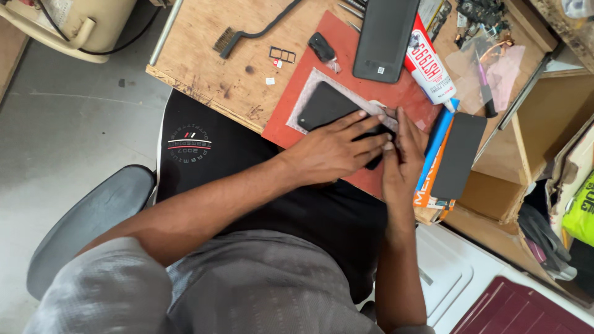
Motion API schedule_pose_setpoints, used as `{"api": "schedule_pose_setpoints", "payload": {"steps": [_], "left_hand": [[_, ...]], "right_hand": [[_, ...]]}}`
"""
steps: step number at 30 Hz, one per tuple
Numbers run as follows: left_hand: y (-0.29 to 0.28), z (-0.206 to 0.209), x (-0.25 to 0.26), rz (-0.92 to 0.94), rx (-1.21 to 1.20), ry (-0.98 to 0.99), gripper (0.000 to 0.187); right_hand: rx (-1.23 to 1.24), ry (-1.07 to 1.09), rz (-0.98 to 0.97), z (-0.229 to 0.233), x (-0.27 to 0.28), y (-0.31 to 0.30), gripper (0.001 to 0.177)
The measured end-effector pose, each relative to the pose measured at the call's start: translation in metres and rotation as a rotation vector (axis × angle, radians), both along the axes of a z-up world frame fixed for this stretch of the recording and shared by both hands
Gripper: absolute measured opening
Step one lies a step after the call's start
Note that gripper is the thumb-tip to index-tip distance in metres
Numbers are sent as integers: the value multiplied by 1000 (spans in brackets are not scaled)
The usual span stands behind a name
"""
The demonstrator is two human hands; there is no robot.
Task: The person wipes the back and edges of a black smartphone with a small cloth, then uses a plastic card to press and smooth the screen surface. The person repeatedly wipes the screen and edges, handling the phone one at a time on a cluttered workbench.
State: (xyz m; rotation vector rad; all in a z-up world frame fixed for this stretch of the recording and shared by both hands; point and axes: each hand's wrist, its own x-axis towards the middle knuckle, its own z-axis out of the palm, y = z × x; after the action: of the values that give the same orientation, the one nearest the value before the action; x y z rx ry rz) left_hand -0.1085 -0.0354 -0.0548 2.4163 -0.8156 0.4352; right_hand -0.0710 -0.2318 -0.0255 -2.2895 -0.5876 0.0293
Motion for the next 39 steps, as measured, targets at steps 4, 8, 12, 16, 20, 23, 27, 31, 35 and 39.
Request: {"api": "schedule_pose_setpoints", "payload": {"steps": [4,8,12,16,20,23,27,31,35,39], "left_hand": [[-15,3,9,-13,15,-9,39],[-8,18,12,68,57,-17,37],[20,31,14,155,20,145,72],[47,39,13,170,99,245,90],[52,43,7,136,108,238,88],[57,41,-1,97,97,252,90],[66,36,-7,69,77,250,93],[71,37,-5,70,125,251,92],[79,39,-6,91,125,288,90],[88,40,-9,126,153,292,89]], "right_hand": [[178,99,-41,-10,1,-12,53],[246,187,-15,-6,4,-11,57],[-40,63,94,9,0,-9,97],[-257,-70,147,21,3,2,116],[-280,-97,163,26,3,5,111],[-288,-183,195,23,-3,3,107],[-214,-203,194,16,-11,-5,108],[64,-58,90,11,-11,-21,111],[362,89,-142,-1,-12,-41,66],[456,-15,-280,-12,-9,-54,19]]}}
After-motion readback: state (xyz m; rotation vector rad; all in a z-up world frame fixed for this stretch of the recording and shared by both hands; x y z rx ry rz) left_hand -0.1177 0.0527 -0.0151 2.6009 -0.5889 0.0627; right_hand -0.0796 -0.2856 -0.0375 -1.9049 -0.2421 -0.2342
